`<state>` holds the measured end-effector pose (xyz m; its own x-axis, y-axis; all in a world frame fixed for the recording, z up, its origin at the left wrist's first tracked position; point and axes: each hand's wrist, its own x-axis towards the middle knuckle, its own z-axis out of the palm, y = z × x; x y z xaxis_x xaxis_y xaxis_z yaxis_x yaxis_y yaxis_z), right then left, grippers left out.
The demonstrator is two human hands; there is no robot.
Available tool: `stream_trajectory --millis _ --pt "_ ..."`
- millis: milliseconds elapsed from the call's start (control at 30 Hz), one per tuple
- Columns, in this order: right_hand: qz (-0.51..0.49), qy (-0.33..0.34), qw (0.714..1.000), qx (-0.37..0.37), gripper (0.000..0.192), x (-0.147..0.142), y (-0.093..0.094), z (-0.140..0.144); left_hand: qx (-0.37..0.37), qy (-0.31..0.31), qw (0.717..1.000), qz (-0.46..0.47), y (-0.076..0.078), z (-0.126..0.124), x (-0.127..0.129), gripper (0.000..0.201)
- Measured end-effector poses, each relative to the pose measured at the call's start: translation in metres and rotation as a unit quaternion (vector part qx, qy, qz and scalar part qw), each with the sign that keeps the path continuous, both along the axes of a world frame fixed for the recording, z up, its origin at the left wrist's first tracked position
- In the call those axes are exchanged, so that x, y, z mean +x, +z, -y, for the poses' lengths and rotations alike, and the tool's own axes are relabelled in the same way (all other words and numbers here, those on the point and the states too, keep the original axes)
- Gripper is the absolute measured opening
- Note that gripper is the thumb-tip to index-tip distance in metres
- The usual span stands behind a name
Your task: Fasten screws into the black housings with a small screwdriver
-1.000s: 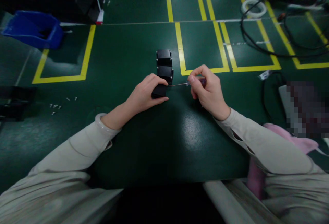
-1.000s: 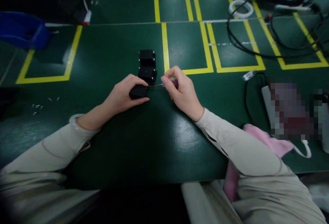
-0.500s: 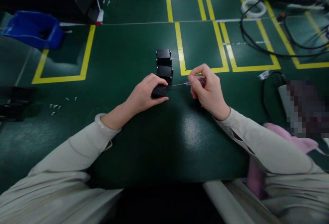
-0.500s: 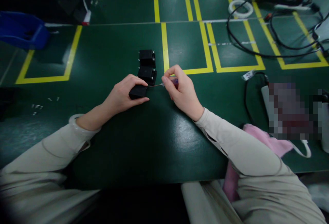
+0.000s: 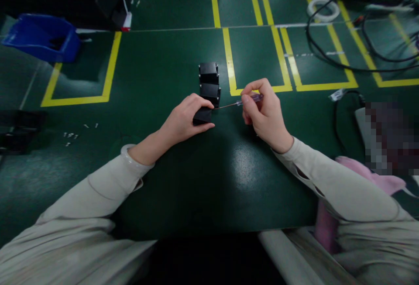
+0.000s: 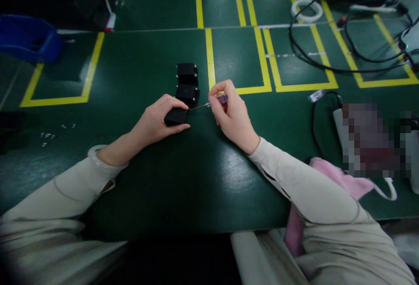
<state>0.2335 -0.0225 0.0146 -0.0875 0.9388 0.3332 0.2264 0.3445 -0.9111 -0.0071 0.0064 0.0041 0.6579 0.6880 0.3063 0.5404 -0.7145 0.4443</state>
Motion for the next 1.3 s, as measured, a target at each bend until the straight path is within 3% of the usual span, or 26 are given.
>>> stream_trajectory --millis 800,1067,1300 --pt "0.003 0.001 1.0 -0.002 0.013 0.0004 0.0006 0.0006 -0.002 0.002 1.0 -0.002 -0.001 -0.0002 -0.001 0.036" --pt "0.014 -0.001 1.0 0.003 0.023 0.0 0.0007 0.0007 0.005 0.0 1.0 0.001 -0.0013 -0.0003 -0.0008 0.036" --pt "-0.009 0.003 1.0 0.001 0.011 0.0002 0.0002 0.0003 0.011 -0.004 1.0 0.007 -0.0027 -0.0008 -0.0009 0.037"
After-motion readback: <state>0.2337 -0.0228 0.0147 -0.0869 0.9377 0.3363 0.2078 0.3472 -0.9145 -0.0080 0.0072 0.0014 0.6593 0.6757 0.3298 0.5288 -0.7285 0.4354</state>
